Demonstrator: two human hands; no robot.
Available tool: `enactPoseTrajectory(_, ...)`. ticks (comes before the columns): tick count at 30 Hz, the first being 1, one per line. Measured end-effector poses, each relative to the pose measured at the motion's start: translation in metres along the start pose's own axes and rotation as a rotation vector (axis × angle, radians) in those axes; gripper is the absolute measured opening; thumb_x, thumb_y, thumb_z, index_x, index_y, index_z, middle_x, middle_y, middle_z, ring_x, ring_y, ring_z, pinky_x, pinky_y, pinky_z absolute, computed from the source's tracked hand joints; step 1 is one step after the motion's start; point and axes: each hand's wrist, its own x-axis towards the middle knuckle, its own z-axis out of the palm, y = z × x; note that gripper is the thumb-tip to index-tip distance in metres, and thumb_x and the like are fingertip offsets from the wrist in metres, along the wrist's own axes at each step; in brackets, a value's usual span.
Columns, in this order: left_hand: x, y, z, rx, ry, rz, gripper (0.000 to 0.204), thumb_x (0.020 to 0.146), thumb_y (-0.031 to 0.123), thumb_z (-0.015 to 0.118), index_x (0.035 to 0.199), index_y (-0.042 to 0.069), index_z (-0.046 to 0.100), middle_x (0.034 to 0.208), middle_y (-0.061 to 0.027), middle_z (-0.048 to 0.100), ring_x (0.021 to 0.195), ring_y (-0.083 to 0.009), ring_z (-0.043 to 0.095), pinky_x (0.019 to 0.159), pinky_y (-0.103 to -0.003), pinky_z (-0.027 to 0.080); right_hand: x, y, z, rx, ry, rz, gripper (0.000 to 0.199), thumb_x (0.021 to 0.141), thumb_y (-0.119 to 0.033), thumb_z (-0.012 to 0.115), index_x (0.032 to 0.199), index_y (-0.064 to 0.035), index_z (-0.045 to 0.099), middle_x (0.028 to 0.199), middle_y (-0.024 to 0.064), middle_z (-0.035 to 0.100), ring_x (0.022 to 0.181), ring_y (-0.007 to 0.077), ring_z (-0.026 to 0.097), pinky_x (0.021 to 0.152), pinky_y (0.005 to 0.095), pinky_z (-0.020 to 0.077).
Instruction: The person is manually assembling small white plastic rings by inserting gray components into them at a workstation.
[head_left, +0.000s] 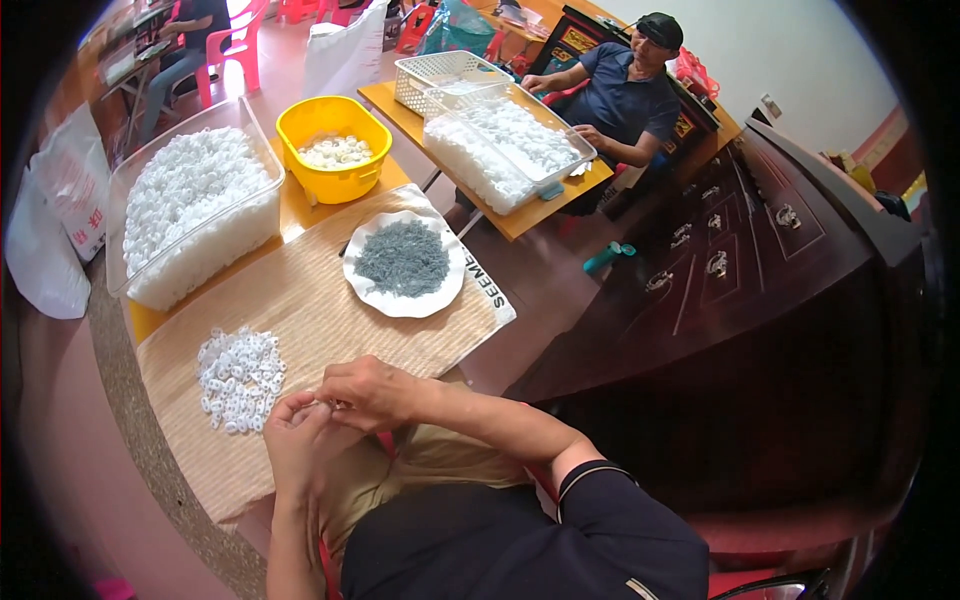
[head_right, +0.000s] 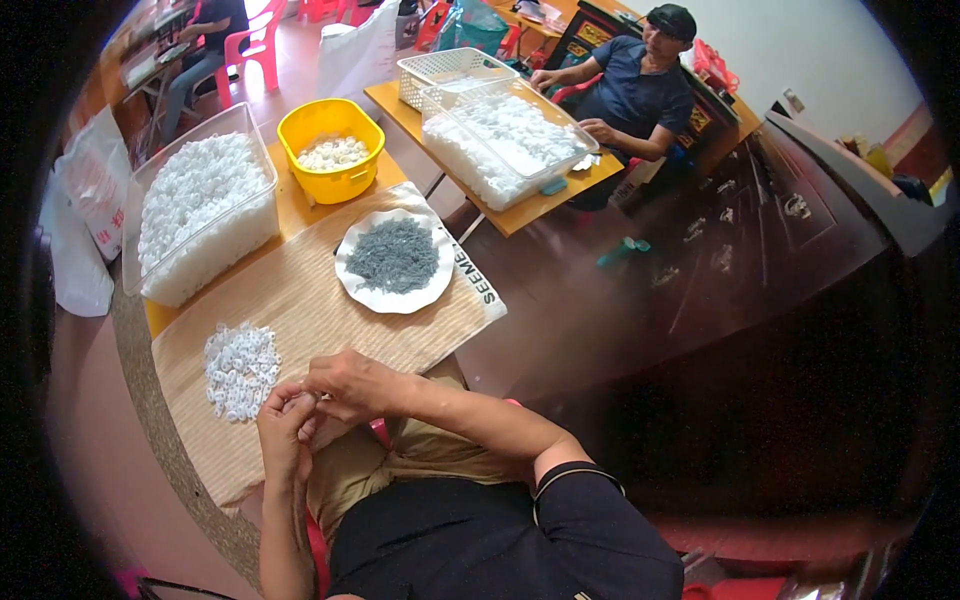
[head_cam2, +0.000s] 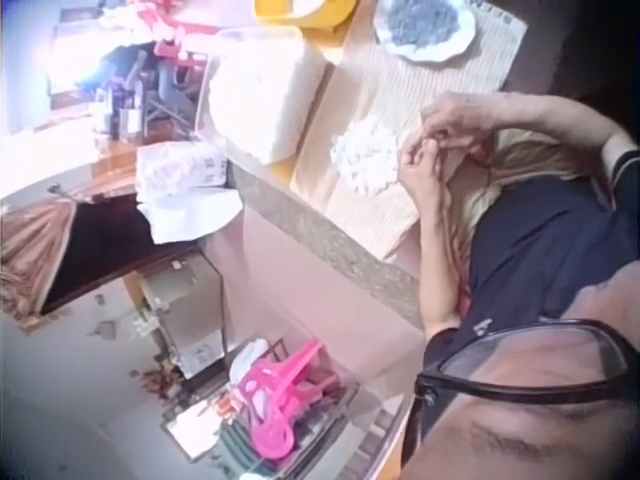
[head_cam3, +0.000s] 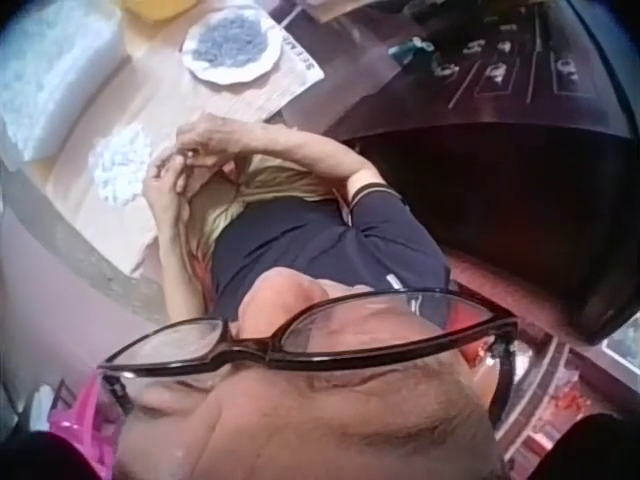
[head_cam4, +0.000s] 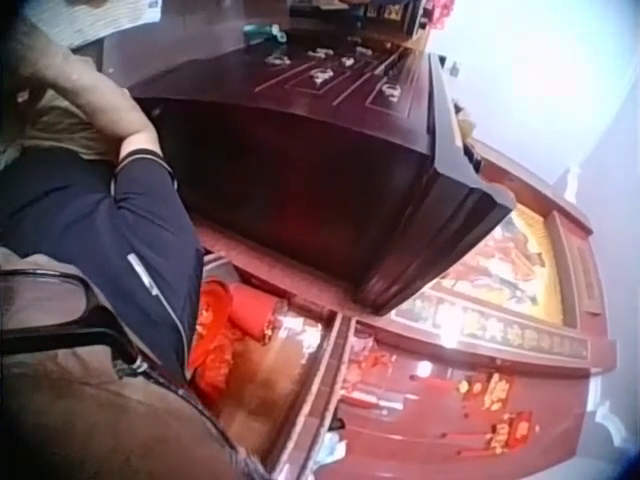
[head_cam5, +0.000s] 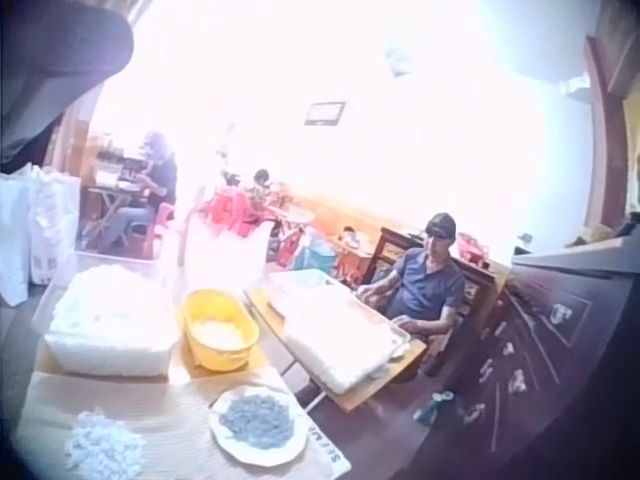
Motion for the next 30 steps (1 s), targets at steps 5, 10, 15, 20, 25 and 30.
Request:
enactPoseTrajectory(5,-0.002,-0.001,0.002,-0.02,-0.008,-0.004,0.02,0.083,0.002,0.066,0.101,0.003,0.056,0.085,-0.0047,0.063,0.07,-0.0098,0.061,0.058,-0.02,0.051,0.0,-0.001,-0.003,0.05,0.003,0.0,0.021,0.07,-0.01,0.068,0.087,-0.0024,0.059,0.079,0.0145,0.058,0.072,0.0337,0.061,0.063,0.0408,0.0494)
enactPoseTrajectory(10,-0.007,0.006,0.005,-0.053,-0.022,-0.046,0.023,0.081,-0.001,0.065,0.101,-0.001,0.054,0.089,-0.0103,0.065,0.078,-0.015,0.063,0.068,-0.024,0.052,0.0,-0.001,-0.003,0.05,0.025,-0.04,0.02,0.069,-0.007,0.068,0.086,-0.0031,0.06,0.077,0.0121,0.059,0.068,0.0319,0.061,0.058,0.0388,0.0488)
enactPoseTrajectory(15,-0.006,0.005,0.003,-0.034,-0.009,-0.033,0.023,0.081,-0.001,0.065,0.101,0.0,0.054,0.091,-0.0099,0.064,0.081,-0.0145,0.062,0.071,-0.024,0.05,-0.001,0.002,0.0,0.062,0.04,-0.056,0.015,0.072,-0.007,0.066,0.085,-0.0026,0.059,0.077,0.0124,0.058,0.068,0.0317,0.061,0.057,0.0386,0.0483)
enactPoseTrajectory(20,-0.003,0.001,0.0,-0.017,-0.01,0.041,0.023,0.081,-0.002,0.064,0.102,-0.001,0.054,0.092,-0.0095,0.063,0.082,-0.0142,0.062,0.073,-0.023,0.05,0.002,-0.001,0.003,0.058,0.069,-0.053,0.015,0.073,-0.006,0.065,0.086,-0.0031,0.057,0.077,0.0115,0.056,0.068,0.0316,0.06,0.058,0.0391,0.0478)
enactPoseTrajectory(25,-0.003,0.0,-0.005,0.01,0.017,0.057,0.023,0.083,-0.002,0.063,0.103,-0.001,0.052,0.09,-0.0078,0.062,0.081,-0.0129,0.06,0.073,-0.022,0.049,0.002,0.0,0.007,0.074,0.052,-0.027,0.016,0.073,-0.005,0.066,0.087,-0.0041,0.057,0.078,0.0117,0.056,0.069,0.0317,0.06,0.058,0.0388,0.0481)
enactPoseTrajectory(30,0.003,0.0,-0.001,0.0,-0.002,0.078,0.019,0.084,0.0,0.064,0.101,0.002,0.056,0.084,-0.0038,0.062,0.07,-0.009,0.06,0.06,-0.018,0.049,0.004,0.002,0.007,0.125,0.07,0.022,0.021,0.072,-0.005,0.066,0.092,-0.0041,0.06,0.078,0.0116,0.059,0.069,0.0307,0.061,0.059,0.0373,0.0491)
